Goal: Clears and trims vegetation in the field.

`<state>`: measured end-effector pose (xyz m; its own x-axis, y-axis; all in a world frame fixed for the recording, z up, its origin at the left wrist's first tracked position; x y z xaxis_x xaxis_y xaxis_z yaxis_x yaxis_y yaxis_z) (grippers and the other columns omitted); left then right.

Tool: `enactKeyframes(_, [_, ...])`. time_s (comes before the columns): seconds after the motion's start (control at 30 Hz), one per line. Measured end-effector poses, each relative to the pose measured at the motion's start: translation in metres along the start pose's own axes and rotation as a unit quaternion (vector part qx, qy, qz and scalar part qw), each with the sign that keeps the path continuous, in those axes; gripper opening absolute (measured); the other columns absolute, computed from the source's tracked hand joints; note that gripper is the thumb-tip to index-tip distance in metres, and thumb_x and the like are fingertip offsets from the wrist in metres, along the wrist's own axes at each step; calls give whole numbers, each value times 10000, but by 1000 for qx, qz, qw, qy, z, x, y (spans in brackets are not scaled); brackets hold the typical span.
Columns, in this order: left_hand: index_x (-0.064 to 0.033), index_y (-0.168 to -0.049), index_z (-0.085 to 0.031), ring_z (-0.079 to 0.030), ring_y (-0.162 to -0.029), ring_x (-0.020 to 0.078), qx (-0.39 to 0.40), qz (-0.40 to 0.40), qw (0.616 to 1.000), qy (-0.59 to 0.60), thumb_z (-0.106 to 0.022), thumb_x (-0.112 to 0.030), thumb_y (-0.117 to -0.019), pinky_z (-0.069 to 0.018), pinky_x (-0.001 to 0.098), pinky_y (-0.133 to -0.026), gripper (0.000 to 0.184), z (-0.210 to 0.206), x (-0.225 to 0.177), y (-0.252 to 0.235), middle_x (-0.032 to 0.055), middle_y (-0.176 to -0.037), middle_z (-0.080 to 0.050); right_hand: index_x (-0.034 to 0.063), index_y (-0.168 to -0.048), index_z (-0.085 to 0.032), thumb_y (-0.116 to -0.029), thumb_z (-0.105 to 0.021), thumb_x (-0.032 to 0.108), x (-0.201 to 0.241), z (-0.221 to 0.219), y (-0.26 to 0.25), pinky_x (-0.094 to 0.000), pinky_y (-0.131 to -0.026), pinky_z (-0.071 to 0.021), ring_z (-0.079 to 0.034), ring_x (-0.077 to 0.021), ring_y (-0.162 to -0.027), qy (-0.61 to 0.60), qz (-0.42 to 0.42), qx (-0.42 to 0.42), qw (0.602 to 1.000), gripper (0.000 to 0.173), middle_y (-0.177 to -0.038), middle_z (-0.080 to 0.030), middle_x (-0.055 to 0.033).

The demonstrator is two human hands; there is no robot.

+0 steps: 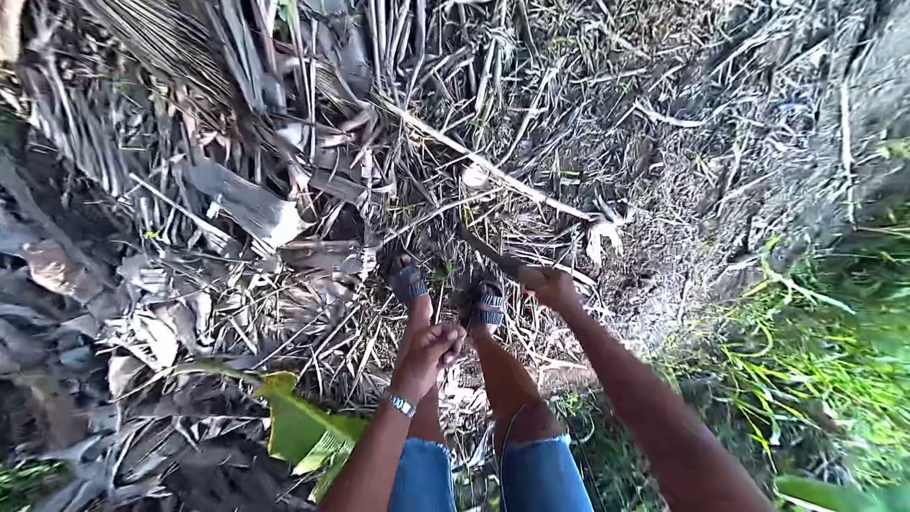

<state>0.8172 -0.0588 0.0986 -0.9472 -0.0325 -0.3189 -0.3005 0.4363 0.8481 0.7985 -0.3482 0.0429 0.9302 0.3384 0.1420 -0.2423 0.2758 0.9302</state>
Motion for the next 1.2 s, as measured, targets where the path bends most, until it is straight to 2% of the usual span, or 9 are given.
enactKeyframes(0.07, [-60, -1054, -670, -517, -571, 13, -8, 27, 1000, 8, -499, -119, -1036, -436, 173, -515, 182, 8, 12, 8, -31, -771, -642, 67, -1315, -674, -888, -827, 293, -37, 13, -17, -579, -866, -580, -717, -372, -923, -10, -46, 14, 999, 507, -1117, -722, -231])
enactKeyframes(0.23, [-45, -1097, -648, -541, -618, 44, -28, 47, 998, 32, -406, -133, -1082, -471, 193, -558, 257, 20, 20, 1, -5, -830, -638, 52, -1271, -705, -853, -849, 417, -62, 62, -83, -682, -937, -516, -688, -457, -1009, 60, -51, 10, 997, 574, -1123, -710, -277])
enactKeyframes(0.33, [-57, -1151, -632, -570, -681, 59, -4, 58, 998, 25, -440, -109, -1032, -503, 214, -619, 233, 22, 18, 1, -13, -884, -633, 18, -1261, -696, -852, -858, 375, -44, 79, -100, -678, -932, -518, -686, -465, -999, 94, -20, 23, 995, 567, -1119, -702, -291])
enactKeyframes(0.5, [-35, -1132, -666, -572, -659, 58, 11, 68, 997, 15, -480, -82, -1016, -507, 219, -609, 225, 22, 22, -1, 4, -856, -650, 130, -1207, -748, -793, -852, 536, 34, 100, -82, -752, -915, -474, -664, -487, -1099, 292, 96, -14, 952, 589, -1120, -727, -246])
enactKeyframes(0.67, [-29, -1096, -689, -587, -629, 60, 17, 83, 996, 8, -487, -62, -1011, -516, 209, -587, 222, -3, 20, 4, 19, -817, -667, 59, -1237, -687, -919, -743, 372, 55, 18, 14, -731, -868, -510, -676, -494, -1056, 217, 25, 0, 976, 450, -1107, -717, -263])
enactKeyframes(0.8, [-46, -1071, -699, -592, -638, 57, 46, 66, 997, -12, -463, -91, -1020, -520, 213, -596, 245, -38, -8, 10, 11, -821, -678, 75, -1580, -359, -973, -642, 270, 32, -101, 59, -681, -953, -516, -662, -483, -1135, 61, -5, 83, 995, 698, -1234, -674, -286])
enactKeyframes(0.87, [-68, -1023, -693, -587, -632, 57, 49, 55, 997, -31, -441, -143, -1038, -517, 212, -591, 264, -51, -30, 21, 8, -825, -676, 117, -1608, -326, -964, -661, 270, 20, -113, 78, -685, -954, -518, -661, -485, -1140, 17, -12, 75, 997, 741, -1251, -672, -282])
enactKeyframes(1.03, [-105, -938, -662, -579, -599, 48, 46, 18, 998, -27, -404, -188, -1064, -509, 203, -565, 299, -49, -73, 46, -12, -766, -656, 262, -1590, -423, -960, -668, 327, -10, -31, 143, -695, -963, -493, -661, -451, -1162, 8, -46, 22, 999, 679, -1293, -685, -215])
enactKeyframes(1.2, [-74, -949, -649, -575, -585, 64, 25, 7, 1000, 3, -401, -172, -1066, -506, 212, -555, 290, -32, -87, 69, 9, -752, -643, 113, -1415, -614, -942, -722, 280, -22, 24, 110, -620, -915, -556, -712, -397, -1008, -62, -17, -25, 998, 514, -1179, -708, -231])
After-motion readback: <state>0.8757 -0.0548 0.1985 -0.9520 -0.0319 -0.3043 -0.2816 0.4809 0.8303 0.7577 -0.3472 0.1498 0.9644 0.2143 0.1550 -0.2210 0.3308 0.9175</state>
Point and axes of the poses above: each hand's wrist, its own y-axis away from the middle knuckle, its own z-axis out of the back of the hand, x = y × z, the point moved 10 cm from there along -y, towards the middle knuckle
